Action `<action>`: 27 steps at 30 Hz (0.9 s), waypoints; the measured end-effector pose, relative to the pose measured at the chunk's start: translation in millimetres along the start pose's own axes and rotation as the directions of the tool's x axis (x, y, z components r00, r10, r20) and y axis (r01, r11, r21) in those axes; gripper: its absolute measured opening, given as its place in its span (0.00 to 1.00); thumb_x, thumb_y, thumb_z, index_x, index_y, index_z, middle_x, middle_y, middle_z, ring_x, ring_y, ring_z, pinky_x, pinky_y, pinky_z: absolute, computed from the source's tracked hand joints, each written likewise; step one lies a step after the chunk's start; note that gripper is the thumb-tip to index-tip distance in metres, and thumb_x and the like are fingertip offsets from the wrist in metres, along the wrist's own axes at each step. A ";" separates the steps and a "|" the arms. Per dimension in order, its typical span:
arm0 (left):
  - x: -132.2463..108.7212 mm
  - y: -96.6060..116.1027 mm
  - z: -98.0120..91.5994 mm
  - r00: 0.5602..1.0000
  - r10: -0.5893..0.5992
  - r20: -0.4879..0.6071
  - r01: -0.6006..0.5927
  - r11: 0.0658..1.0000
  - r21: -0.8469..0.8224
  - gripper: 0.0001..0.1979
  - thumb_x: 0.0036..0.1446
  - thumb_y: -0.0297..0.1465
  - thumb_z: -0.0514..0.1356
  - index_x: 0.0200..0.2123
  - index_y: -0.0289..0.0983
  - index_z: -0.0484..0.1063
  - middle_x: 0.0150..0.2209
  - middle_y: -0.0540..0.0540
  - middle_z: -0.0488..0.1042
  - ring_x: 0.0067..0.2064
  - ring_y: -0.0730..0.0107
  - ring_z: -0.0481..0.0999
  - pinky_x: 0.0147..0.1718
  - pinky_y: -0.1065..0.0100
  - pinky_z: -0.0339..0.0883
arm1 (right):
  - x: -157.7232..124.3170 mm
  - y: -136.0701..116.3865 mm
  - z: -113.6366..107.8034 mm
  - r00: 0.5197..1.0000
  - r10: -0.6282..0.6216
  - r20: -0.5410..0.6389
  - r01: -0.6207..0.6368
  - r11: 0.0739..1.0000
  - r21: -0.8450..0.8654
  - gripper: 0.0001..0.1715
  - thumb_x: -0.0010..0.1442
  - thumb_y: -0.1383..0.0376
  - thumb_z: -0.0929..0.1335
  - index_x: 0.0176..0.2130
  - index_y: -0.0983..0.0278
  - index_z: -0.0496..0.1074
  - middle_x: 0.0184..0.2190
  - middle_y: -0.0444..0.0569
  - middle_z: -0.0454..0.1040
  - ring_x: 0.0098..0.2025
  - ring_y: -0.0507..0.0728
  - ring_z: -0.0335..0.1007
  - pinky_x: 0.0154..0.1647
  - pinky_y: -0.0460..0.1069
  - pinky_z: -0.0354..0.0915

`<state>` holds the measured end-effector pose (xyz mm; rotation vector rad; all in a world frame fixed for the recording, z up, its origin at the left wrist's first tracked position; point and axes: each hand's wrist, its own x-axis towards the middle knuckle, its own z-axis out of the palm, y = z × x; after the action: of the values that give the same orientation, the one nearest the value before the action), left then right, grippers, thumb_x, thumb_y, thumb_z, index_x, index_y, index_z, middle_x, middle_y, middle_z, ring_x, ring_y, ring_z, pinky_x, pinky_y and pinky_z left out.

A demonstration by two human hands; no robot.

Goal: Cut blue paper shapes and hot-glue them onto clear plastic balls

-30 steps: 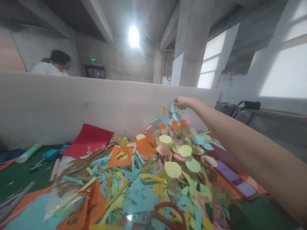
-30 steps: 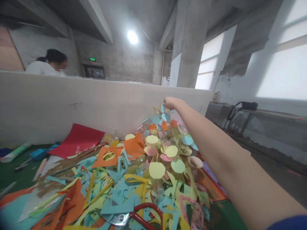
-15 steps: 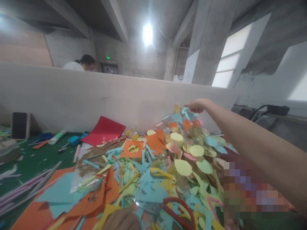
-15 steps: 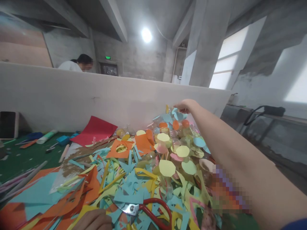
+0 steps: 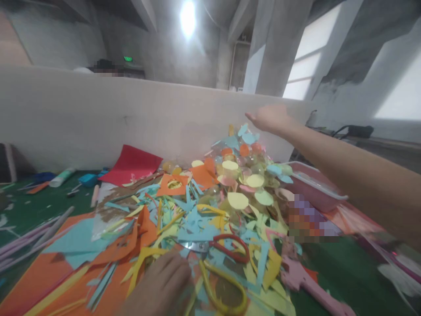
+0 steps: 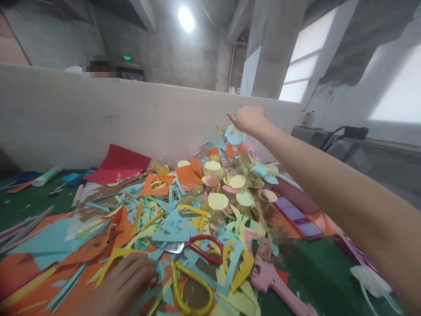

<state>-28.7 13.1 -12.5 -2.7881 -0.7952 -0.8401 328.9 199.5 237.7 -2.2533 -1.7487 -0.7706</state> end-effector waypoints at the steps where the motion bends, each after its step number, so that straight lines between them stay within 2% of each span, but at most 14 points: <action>1: 2.3 1.6 -2.3 0.998 -0.044 -0.051 0.042 0.999 -0.030 0.07 0.63 0.25 0.53 0.39 0.41 0.70 0.37 0.50 0.78 0.39 0.70 0.74 0.38 0.74 0.69 | -16.7 -3.3 -6.0 0.999 -0.029 -0.023 0.029 1.000 0.003 0.40 0.67 0.45 0.51 0.38 0.70 0.76 0.37 0.67 0.75 0.42 0.69 0.71 0.43 0.58 0.62; 4: 7.2 1.5 -6.9 0.993 -0.112 -0.039 0.108 0.990 -0.095 0.09 0.66 0.26 0.50 0.38 0.41 0.69 0.37 0.49 0.76 0.40 0.70 0.73 0.39 0.72 0.68 | -86.0 -15.0 -26.8 0.996 -0.085 -0.028 0.088 0.990 0.112 0.41 0.68 0.44 0.48 0.35 0.68 0.74 0.31 0.61 0.74 0.37 0.65 0.71 0.38 0.56 0.61; 7: 10.3 0.0 -13.1 0.991 -0.132 -0.026 0.130 0.989 -0.076 0.12 0.67 0.31 0.50 0.31 0.39 0.69 0.31 0.49 0.74 0.36 0.69 0.71 0.36 0.70 0.67 | -172.5 -30.8 -42.2 0.987 -0.146 0.066 0.127 0.963 0.236 0.37 0.69 0.46 0.49 0.32 0.64 0.72 0.25 0.54 0.72 0.31 0.60 0.69 0.32 0.51 0.58; 10: 12.2 1.7 -18.8 0.993 -0.106 -0.052 0.104 0.994 -0.028 0.14 0.66 0.33 0.52 0.27 0.39 0.66 0.26 0.50 0.71 0.33 0.69 0.69 0.33 0.70 0.65 | -248.6 -51.9 -39.6 0.952 -0.243 0.186 0.162 0.915 0.369 0.29 0.69 0.48 0.54 0.30 0.61 0.70 0.22 0.48 0.71 0.24 0.56 0.66 0.26 0.49 0.54; 12: 11.8 3.1 -19.4 0.990 -0.091 -0.106 0.090 0.996 -0.017 0.10 0.66 0.30 0.52 0.32 0.39 0.68 0.30 0.49 0.73 0.36 0.68 0.70 0.36 0.69 0.65 | -281.9 -66.9 -27.4 0.925 -0.326 0.196 0.196 0.850 0.489 0.24 0.69 0.51 0.55 0.34 0.60 0.71 0.26 0.47 0.74 0.27 0.55 0.68 0.27 0.49 0.56; 13: 11.0 3.2 -18.6 0.986 -0.092 -0.136 0.091 0.996 -0.008 0.07 0.66 0.29 0.51 0.37 0.39 0.69 0.34 0.48 0.75 0.39 0.68 0.71 0.38 0.69 0.66 | -292.7 -73.8 -19.1 0.914 -0.370 0.167 0.231 0.813 0.534 0.21 0.70 0.54 0.56 0.37 0.60 0.71 0.30 0.47 0.76 0.30 0.56 0.71 0.30 0.49 0.58; 15: 8.6 1.3 -15.6 0.978 -0.095 -0.185 0.102 0.994 0.029 0.09 0.66 0.26 0.50 0.46 0.38 0.68 0.41 0.45 0.76 0.44 0.66 0.72 0.42 0.67 0.67 | -304.6 -85.4 -0.4 0.892 -0.431 0.132 0.287 0.770 0.570 0.15 0.69 0.58 0.59 0.44 0.62 0.71 0.38 0.50 0.77 0.39 0.58 0.73 0.36 0.49 0.62; 17: 5.8 -2.6 -12.1 0.976 -0.107 -0.191 0.124 0.989 0.076 0.12 0.66 0.25 0.50 0.50 0.38 0.66 0.43 0.44 0.75 0.46 0.63 0.71 0.43 0.64 0.67 | -308.6 -93.8 17.9 0.866 -0.480 0.139 0.344 0.775 0.530 0.15 0.68 0.58 0.63 0.46 0.64 0.71 0.41 0.53 0.76 0.44 0.61 0.72 0.40 0.51 0.63; 20: 2.9 -8.9 -8.2 0.979 -0.132 -0.156 0.157 0.975 0.157 0.12 0.66 0.27 0.50 0.51 0.37 0.67 0.45 0.42 0.75 0.48 0.59 0.71 0.46 0.60 0.66 | -310.8 -101.7 39.6 0.838 -0.506 0.205 0.379 0.810 0.447 0.14 0.66 0.59 0.64 0.42 0.66 0.72 0.40 0.56 0.76 0.45 0.63 0.72 0.43 0.53 0.64; 23: 3.1 -13.0 -7.6 0.982 -0.135 -0.130 0.164 0.954 0.249 0.12 0.65 0.28 0.52 0.50 0.36 0.68 0.47 0.40 0.73 0.49 0.56 0.69 0.48 0.57 0.65 | -314.1 -106.2 53.2 0.833 -0.513 0.207 0.399 0.817 0.417 0.14 0.66 0.59 0.65 0.41 0.66 0.73 0.40 0.57 0.75 0.45 0.64 0.71 0.45 0.54 0.63; 27: 5.7 -19.9 -12.5 0.975 -0.173 -0.140 0.208 0.932 0.297 0.10 0.65 0.28 0.50 0.44 0.36 0.70 0.39 0.41 0.73 0.43 0.57 0.69 0.43 0.59 0.65 | -313.8 -106.0 63.8 0.834 -0.519 0.188 0.408 0.809 0.423 0.13 0.66 0.59 0.64 0.43 0.66 0.72 0.40 0.56 0.75 0.44 0.63 0.71 0.44 0.53 0.62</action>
<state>-41.0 29.4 0.5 -2.3965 -1.0878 -0.8101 193.5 -7.0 8.0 -1.7649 -2.4064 -0.1320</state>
